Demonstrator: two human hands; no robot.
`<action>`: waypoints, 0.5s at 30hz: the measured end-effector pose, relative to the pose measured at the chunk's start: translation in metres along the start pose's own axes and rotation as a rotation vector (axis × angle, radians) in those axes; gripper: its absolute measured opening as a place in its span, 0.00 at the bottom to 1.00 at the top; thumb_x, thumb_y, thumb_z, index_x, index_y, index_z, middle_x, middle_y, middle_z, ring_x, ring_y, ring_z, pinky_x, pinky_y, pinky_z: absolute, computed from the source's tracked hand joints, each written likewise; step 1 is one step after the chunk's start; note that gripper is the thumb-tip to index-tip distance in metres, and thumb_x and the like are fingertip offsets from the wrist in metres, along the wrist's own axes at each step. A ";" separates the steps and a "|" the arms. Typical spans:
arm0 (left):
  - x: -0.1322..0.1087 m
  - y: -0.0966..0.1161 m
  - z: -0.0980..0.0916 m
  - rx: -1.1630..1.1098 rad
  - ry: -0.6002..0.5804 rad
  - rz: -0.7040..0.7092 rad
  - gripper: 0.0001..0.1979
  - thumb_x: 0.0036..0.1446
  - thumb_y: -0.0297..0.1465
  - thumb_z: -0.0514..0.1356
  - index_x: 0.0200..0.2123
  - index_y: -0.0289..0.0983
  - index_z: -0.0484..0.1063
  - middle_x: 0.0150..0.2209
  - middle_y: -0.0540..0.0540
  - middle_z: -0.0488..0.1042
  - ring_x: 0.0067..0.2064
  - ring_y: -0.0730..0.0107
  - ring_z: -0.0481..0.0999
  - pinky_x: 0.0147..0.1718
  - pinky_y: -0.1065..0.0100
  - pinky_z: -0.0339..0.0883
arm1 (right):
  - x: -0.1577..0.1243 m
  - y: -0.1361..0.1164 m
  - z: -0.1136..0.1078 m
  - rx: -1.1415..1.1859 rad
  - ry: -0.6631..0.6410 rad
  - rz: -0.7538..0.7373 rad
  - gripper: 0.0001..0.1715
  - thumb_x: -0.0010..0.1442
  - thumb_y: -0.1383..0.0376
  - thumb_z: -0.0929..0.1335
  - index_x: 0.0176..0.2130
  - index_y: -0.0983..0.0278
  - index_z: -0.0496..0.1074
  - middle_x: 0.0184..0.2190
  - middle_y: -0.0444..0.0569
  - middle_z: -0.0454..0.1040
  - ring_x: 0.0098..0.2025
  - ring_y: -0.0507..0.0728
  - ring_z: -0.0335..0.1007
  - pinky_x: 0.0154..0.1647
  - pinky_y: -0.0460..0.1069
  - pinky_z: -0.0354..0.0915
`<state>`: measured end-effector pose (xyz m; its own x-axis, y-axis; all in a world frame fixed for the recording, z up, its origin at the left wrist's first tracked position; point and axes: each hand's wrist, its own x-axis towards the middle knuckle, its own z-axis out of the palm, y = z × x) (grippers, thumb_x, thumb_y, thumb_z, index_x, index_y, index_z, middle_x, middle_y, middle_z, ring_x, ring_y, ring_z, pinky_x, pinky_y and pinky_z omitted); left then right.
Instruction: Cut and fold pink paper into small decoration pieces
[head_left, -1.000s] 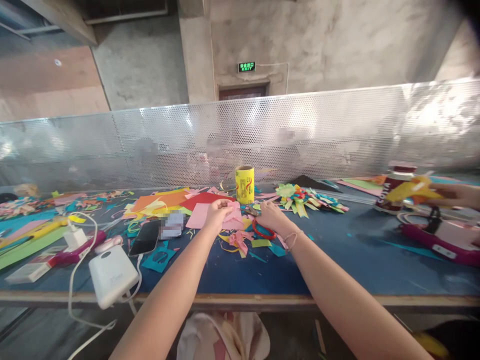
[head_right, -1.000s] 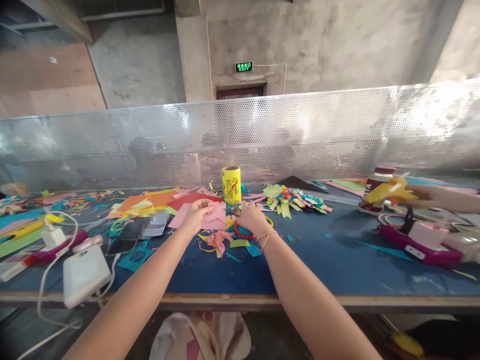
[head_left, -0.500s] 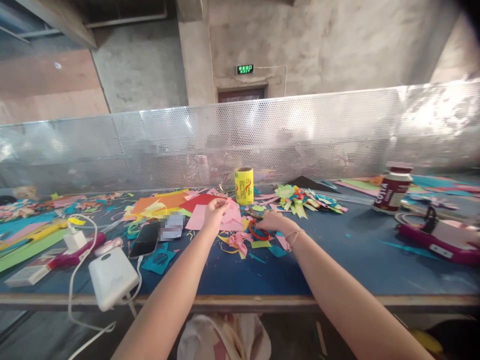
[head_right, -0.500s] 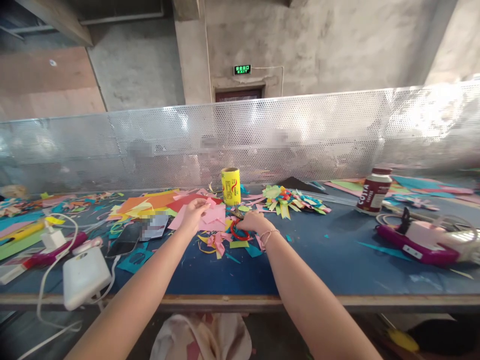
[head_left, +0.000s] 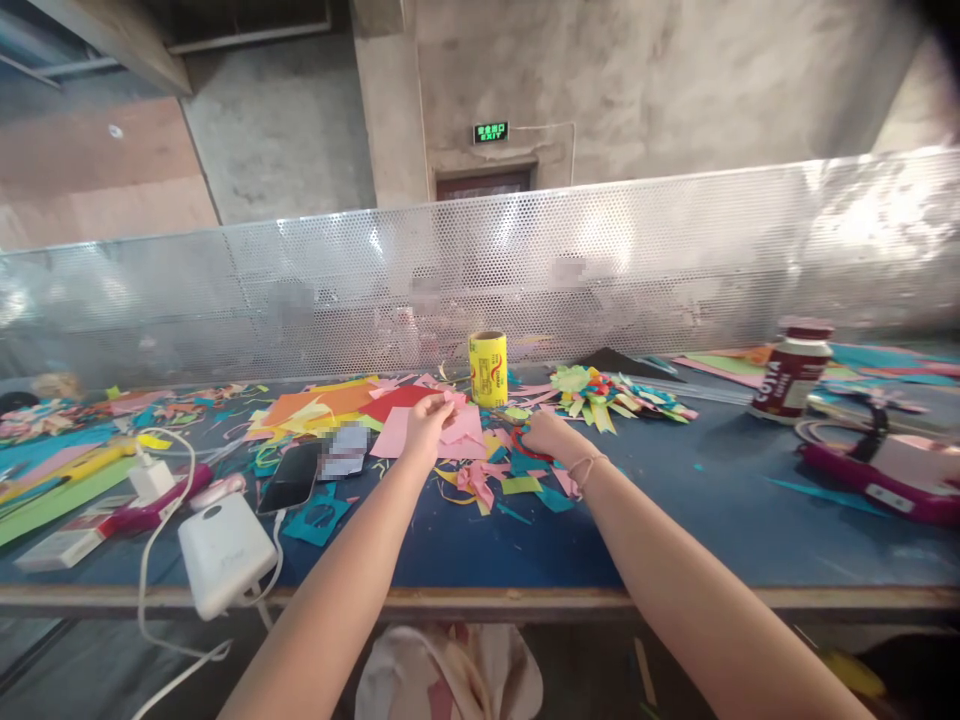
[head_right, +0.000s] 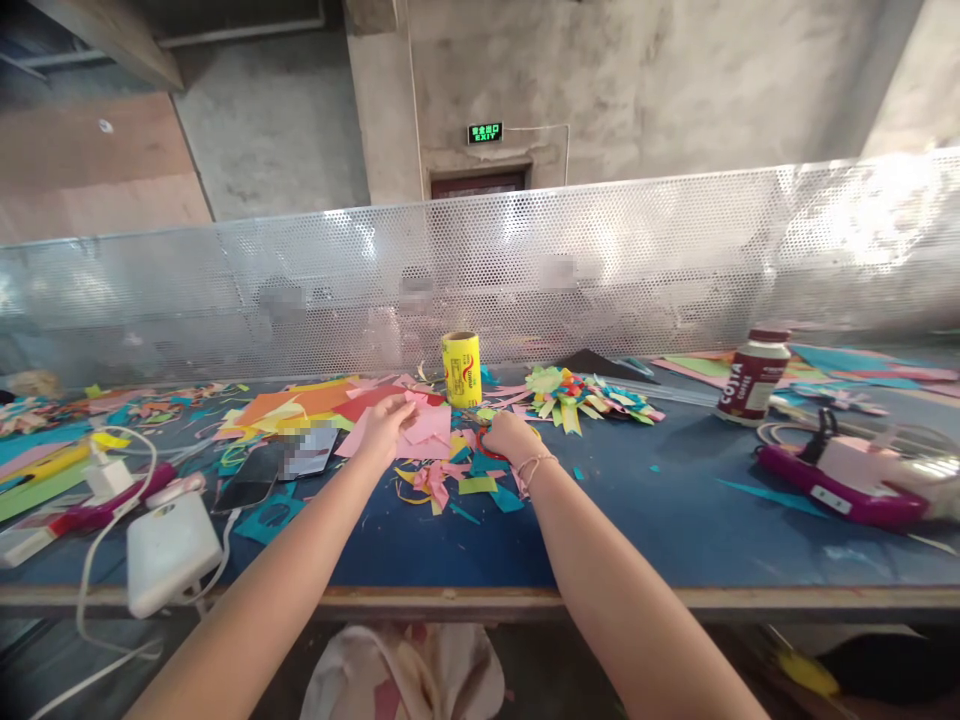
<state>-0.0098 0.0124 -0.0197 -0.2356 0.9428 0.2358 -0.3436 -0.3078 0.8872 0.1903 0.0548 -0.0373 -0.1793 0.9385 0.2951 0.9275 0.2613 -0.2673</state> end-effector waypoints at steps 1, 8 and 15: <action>0.000 0.000 0.000 -0.008 0.000 0.003 0.13 0.36 0.30 0.67 0.28 0.33 0.69 0.25 0.49 0.72 0.26 0.76 0.72 0.33 0.69 0.66 | -0.001 -0.001 -0.003 -0.014 0.001 0.045 0.13 0.48 0.63 0.65 0.33 0.70 0.72 0.31 0.64 0.75 0.34 0.64 0.73 0.29 0.50 0.62; 0.002 0.002 -0.001 -0.088 0.034 -0.034 0.12 0.39 0.30 0.65 0.29 0.34 0.68 0.23 0.50 0.72 0.27 0.74 0.74 0.35 0.67 0.67 | -0.013 -0.025 -0.032 0.196 0.161 -0.003 0.27 0.55 0.51 0.60 0.45 0.69 0.60 0.37 0.61 0.73 0.37 0.62 0.70 0.31 0.49 0.60; 0.003 0.002 -0.003 -0.084 0.023 -0.010 0.10 0.40 0.30 0.65 0.28 0.34 0.68 0.24 0.49 0.72 0.27 0.73 0.74 0.36 0.65 0.67 | -0.025 -0.046 -0.032 0.181 0.198 -0.331 0.25 0.51 0.54 0.64 0.44 0.66 0.60 0.34 0.54 0.71 0.34 0.58 0.67 0.30 0.47 0.56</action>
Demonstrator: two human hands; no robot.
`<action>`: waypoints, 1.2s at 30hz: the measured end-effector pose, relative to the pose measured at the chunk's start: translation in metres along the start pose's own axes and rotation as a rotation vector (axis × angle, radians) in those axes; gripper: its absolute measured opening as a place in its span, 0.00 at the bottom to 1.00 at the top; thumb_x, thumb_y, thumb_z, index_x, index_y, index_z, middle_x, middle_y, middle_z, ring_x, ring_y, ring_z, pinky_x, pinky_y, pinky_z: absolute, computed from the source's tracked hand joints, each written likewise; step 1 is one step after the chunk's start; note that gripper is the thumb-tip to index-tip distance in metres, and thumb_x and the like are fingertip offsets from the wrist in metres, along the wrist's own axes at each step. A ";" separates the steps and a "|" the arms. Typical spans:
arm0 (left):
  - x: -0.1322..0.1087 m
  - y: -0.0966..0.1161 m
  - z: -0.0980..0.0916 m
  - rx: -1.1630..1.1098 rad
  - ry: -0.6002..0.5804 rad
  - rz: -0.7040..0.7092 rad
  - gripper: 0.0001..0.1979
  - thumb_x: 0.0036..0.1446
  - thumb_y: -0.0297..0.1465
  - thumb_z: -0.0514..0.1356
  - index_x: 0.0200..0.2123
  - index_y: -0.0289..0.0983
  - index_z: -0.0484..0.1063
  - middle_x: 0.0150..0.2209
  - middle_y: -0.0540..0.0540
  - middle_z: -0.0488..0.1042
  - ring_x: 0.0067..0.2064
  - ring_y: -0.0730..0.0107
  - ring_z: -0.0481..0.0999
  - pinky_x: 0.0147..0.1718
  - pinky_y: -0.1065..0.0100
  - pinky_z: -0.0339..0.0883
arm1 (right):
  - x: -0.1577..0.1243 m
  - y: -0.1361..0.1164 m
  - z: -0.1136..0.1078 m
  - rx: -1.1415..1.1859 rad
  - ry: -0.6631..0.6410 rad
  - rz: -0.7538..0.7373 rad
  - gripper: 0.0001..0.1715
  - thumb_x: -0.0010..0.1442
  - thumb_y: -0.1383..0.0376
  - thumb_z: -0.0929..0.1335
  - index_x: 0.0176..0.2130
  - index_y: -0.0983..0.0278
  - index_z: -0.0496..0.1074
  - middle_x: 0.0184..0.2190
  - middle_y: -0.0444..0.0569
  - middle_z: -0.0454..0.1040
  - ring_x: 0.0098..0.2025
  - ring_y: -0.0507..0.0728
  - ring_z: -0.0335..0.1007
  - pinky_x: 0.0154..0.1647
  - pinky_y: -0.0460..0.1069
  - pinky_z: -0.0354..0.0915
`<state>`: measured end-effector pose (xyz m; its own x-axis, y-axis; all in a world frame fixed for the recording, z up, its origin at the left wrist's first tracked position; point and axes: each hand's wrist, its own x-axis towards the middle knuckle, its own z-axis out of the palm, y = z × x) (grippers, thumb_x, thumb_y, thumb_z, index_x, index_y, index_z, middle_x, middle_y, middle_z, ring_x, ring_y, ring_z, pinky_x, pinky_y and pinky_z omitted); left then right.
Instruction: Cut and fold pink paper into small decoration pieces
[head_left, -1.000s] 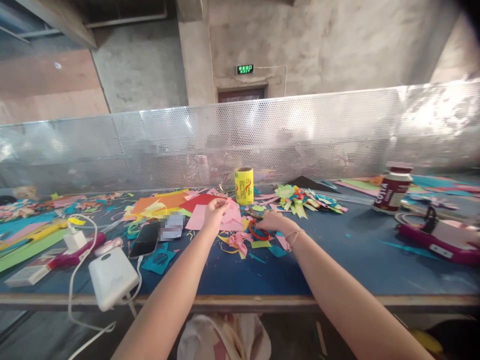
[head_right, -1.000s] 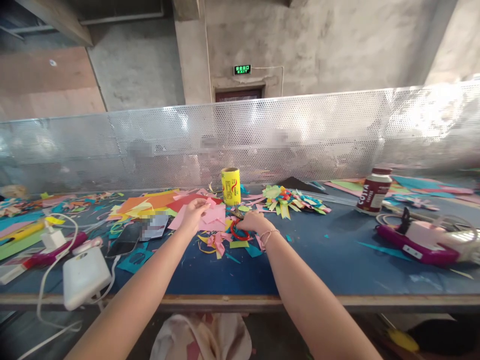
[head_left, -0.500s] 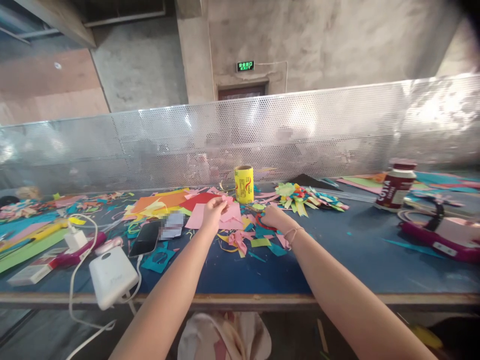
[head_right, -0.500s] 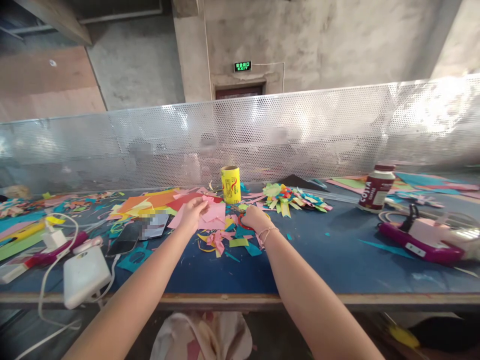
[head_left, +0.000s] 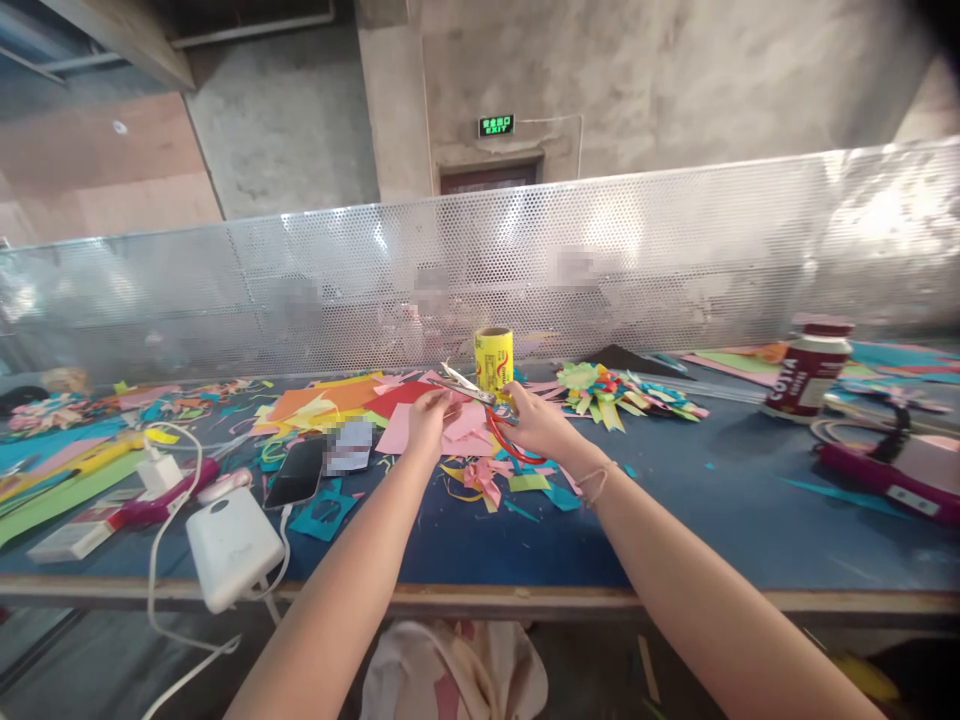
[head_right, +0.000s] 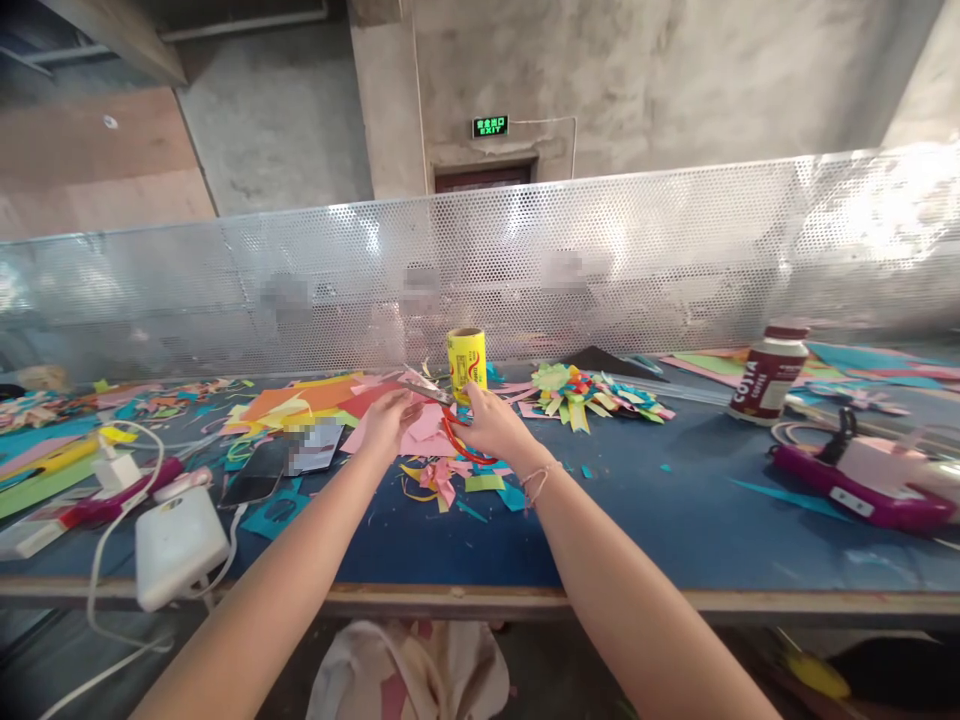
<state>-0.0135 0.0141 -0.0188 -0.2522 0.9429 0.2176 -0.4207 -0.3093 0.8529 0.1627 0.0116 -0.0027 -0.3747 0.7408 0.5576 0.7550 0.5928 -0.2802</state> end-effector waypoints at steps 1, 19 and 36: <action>0.000 0.000 0.000 -0.001 -0.017 0.010 0.10 0.40 0.30 0.64 0.27 0.34 0.68 0.25 0.49 0.72 0.28 0.73 0.74 0.36 0.65 0.67 | 0.000 0.000 0.001 -0.014 -0.007 -0.021 0.24 0.51 0.54 0.64 0.43 0.67 0.60 0.34 0.54 0.71 0.33 0.58 0.67 0.29 0.47 0.56; 0.000 -0.001 -0.001 -0.097 -0.076 -0.002 0.07 0.38 0.28 0.66 0.23 0.35 0.70 0.24 0.49 0.72 0.30 0.72 0.73 0.40 0.64 0.66 | 0.000 0.002 -0.005 0.024 -0.056 0.012 0.19 0.51 0.58 0.63 0.42 0.64 0.62 0.26 0.46 0.68 0.26 0.52 0.61 0.24 0.45 0.51; 0.000 0.000 0.000 -0.113 -0.084 -0.019 0.08 0.38 0.26 0.65 0.26 0.35 0.70 0.27 0.49 0.72 0.31 0.73 0.73 0.43 0.63 0.65 | 0.001 0.003 -0.012 0.053 -0.029 0.044 0.11 0.48 0.59 0.65 0.32 0.62 0.64 0.25 0.45 0.68 0.24 0.50 0.59 0.23 0.44 0.50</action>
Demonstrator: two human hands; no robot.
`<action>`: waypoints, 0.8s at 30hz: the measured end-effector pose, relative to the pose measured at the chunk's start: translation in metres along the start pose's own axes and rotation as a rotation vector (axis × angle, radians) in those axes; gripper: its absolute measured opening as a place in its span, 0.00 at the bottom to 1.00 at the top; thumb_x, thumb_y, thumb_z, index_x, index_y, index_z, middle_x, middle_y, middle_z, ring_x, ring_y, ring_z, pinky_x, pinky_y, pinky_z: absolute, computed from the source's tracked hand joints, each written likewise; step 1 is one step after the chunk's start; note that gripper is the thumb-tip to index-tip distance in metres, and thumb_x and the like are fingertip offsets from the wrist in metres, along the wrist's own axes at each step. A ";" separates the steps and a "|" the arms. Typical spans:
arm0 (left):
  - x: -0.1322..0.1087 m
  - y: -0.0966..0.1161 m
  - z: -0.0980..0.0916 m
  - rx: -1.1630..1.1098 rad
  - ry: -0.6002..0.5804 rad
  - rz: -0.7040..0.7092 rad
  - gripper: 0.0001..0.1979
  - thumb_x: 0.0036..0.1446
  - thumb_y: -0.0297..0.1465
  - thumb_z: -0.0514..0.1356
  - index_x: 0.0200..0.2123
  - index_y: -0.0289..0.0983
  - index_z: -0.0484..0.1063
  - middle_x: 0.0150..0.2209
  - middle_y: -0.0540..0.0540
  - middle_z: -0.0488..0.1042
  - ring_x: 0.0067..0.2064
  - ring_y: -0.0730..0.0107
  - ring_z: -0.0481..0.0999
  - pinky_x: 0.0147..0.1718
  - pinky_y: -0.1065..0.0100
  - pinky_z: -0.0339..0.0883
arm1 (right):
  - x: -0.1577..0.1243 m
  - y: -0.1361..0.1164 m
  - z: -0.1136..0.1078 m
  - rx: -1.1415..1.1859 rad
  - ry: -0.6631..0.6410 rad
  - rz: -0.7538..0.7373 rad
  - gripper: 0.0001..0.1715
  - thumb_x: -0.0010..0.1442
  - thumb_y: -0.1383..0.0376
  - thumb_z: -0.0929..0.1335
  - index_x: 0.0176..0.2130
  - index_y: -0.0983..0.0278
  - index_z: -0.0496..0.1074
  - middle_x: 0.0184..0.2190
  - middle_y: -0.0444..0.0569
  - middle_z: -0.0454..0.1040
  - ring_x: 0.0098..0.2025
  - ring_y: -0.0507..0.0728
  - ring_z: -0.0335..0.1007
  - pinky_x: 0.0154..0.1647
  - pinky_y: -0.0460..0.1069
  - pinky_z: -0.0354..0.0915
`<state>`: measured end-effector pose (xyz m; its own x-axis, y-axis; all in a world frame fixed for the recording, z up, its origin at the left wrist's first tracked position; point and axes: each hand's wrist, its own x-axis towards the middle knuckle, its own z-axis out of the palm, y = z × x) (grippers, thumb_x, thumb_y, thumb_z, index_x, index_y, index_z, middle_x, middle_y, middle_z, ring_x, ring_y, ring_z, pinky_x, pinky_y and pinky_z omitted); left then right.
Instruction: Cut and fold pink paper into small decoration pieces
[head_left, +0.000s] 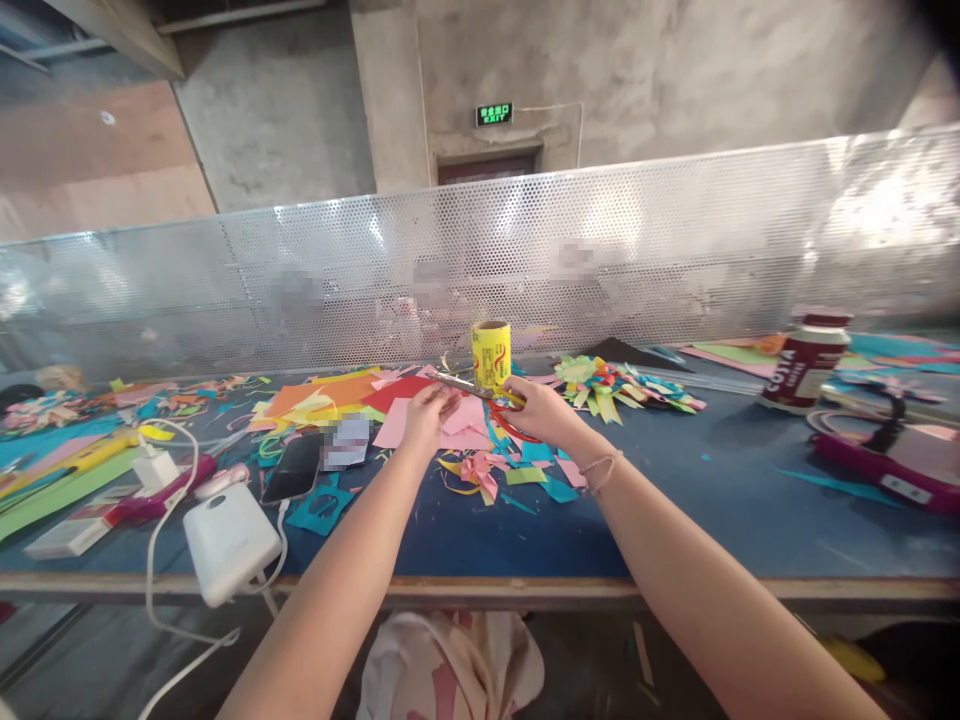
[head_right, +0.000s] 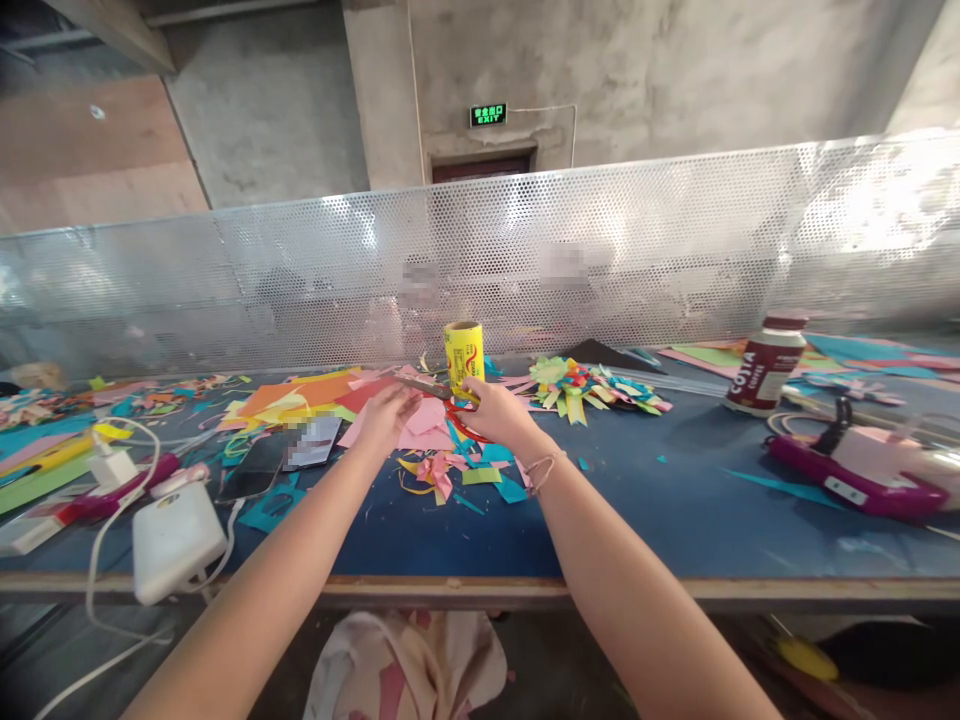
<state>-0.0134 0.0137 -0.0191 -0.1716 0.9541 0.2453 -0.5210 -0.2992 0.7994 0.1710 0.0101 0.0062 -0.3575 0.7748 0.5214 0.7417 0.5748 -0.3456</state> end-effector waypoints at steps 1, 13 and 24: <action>0.000 0.000 0.000 0.002 -0.001 0.004 0.08 0.39 0.27 0.65 0.26 0.35 0.70 0.27 0.49 0.72 0.31 0.73 0.73 0.43 0.63 0.65 | 0.000 0.000 0.000 -0.009 -0.001 0.000 0.12 0.48 0.59 0.65 0.33 0.62 0.63 0.25 0.45 0.68 0.23 0.51 0.59 0.23 0.44 0.50; 0.000 -0.003 -0.001 0.083 -0.043 0.000 0.08 0.37 0.27 0.65 0.25 0.34 0.71 0.28 0.47 0.74 0.32 0.70 0.74 0.41 0.64 0.65 | -0.002 0.000 0.000 -0.081 -0.010 -0.020 0.16 0.50 0.56 0.64 0.38 0.63 0.63 0.27 0.48 0.70 0.25 0.53 0.62 0.23 0.45 0.50; 0.001 -0.002 -0.002 0.050 -0.017 -0.016 0.10 0.39 0.28 0.66 0.28 0.34 0.71 0.30 0.46 0.76 0.35 0.69 0.75 0.42 0.64 0.65 | 0.004 0.004 0.005 -0.061 0.082 0.178 0.18 0.53 0.56 0.63 0.42 0.64 0.63 0.32 0.52 0.73 0.30 0.56 0.67 0.25 0.46 0.53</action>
<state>-0.0140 0.0149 -0.0219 -0.1494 0.9589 0.2413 -0.4809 -0.2837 0.8296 0.1704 0.0168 0.0032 -0.1724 0.8370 0.5193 0.8228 0.4122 -0.3913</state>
